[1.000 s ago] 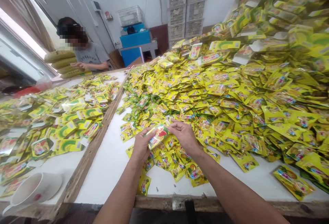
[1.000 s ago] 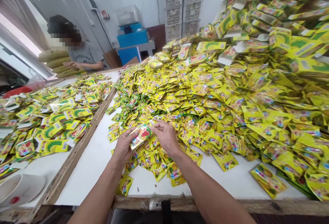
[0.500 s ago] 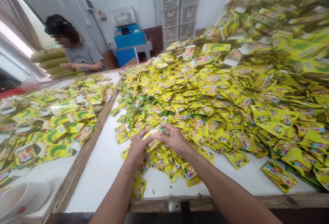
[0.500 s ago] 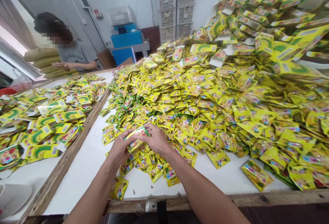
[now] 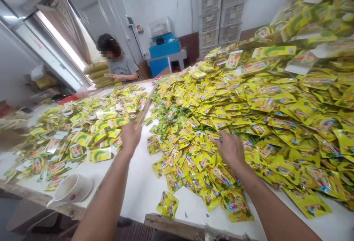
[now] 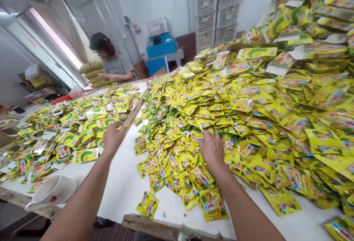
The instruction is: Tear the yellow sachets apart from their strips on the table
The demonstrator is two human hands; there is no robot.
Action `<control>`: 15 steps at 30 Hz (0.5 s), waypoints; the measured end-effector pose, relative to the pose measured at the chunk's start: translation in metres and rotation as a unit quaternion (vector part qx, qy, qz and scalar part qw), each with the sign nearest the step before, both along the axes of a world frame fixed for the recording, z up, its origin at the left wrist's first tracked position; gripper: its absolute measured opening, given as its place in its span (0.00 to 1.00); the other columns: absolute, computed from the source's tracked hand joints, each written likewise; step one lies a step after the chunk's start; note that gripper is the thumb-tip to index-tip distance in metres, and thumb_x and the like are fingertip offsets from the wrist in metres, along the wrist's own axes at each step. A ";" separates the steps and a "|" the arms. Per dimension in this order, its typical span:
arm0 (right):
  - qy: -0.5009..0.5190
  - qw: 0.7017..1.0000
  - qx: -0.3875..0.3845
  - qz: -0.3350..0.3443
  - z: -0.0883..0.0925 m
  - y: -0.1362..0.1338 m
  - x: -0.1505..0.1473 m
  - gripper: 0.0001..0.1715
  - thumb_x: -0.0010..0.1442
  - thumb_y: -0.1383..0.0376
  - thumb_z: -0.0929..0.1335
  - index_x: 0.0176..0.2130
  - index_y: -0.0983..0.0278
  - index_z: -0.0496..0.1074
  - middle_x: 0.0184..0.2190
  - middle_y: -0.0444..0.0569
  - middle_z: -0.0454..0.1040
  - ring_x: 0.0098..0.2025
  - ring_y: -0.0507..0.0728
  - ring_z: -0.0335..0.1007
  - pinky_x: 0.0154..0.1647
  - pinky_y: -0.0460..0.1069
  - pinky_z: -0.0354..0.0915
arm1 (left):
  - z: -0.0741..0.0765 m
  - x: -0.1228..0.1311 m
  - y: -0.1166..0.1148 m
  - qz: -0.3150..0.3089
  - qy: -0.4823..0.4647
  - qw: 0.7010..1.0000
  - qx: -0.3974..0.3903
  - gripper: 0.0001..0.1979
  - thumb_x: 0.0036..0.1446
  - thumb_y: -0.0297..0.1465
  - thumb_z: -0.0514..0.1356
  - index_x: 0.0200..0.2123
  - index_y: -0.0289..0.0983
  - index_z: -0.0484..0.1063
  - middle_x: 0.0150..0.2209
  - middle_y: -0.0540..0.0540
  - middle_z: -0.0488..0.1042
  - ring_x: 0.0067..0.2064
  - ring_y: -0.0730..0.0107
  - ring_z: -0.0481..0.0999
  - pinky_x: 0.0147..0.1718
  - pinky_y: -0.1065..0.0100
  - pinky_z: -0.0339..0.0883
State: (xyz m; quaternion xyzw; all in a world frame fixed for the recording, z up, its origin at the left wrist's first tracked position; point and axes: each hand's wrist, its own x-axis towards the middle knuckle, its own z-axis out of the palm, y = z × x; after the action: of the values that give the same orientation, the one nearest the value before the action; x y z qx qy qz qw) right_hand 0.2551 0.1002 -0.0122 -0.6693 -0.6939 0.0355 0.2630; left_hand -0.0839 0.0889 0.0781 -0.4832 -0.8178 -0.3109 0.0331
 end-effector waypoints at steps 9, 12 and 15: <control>0.184 0.978 0.054 0.079 0.017 -0.013 -0.004 0.07 0.56 0.59 0.61 0.33 0.60 0.64 0.26 0.48 0.72 0.24 0.56 0.64 0.24 0.48 0.55 | -0.063 0.054 0.075 -0.142 -0.227 0.963 -0.045 0.10 0.37 0.23 0.64 0.28 0.37 0.73 0.28 0.41 0.76 0.47 0.48 0.71 0.45 0.59 0.59; 0.232 0.969 0.024 0.078 0.023 -0.018 -0.009 0.12 0.56 0.54 0.62 0.36 0.59 0.65 0.19 0.43 0.66 0.19 0.55 0.61 0.22 0.47 0.54 | -0.065 0.054 0.071 -0.151 -0.294 0.944 -0.014 0.06 0.41 0.29 0.64 0.26 0.37 0.71 0.28 0.43 0.75 0.44 0.53 0.72 0.42 0.61 0.62; 0.300 0.948 -0.010 0.103 0.024 -0.020 -0.016 0.17 0.56 0.53 0.63 0.39 0.61 0.67 0.20 0.43 0.63 0.21 0.54 0.61 0.23 0.47 0.57 | -0.063 0.063 0.052 -0.179 -0.394 0.902 0.007 0.13 0.42 0.37 0.66 0.30 0.36 0.70 0.28 0.47 0.73 0.34 0.62 0.74 0.34 0.65 0.66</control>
State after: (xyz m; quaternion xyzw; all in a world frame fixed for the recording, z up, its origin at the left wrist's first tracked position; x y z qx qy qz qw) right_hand 0.2394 0.0803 0.0118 -0.5549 -0.6478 0.2685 0.4477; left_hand -0.0211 0.1408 0.0152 -0.4598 -0.6613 -0.4824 -0.3443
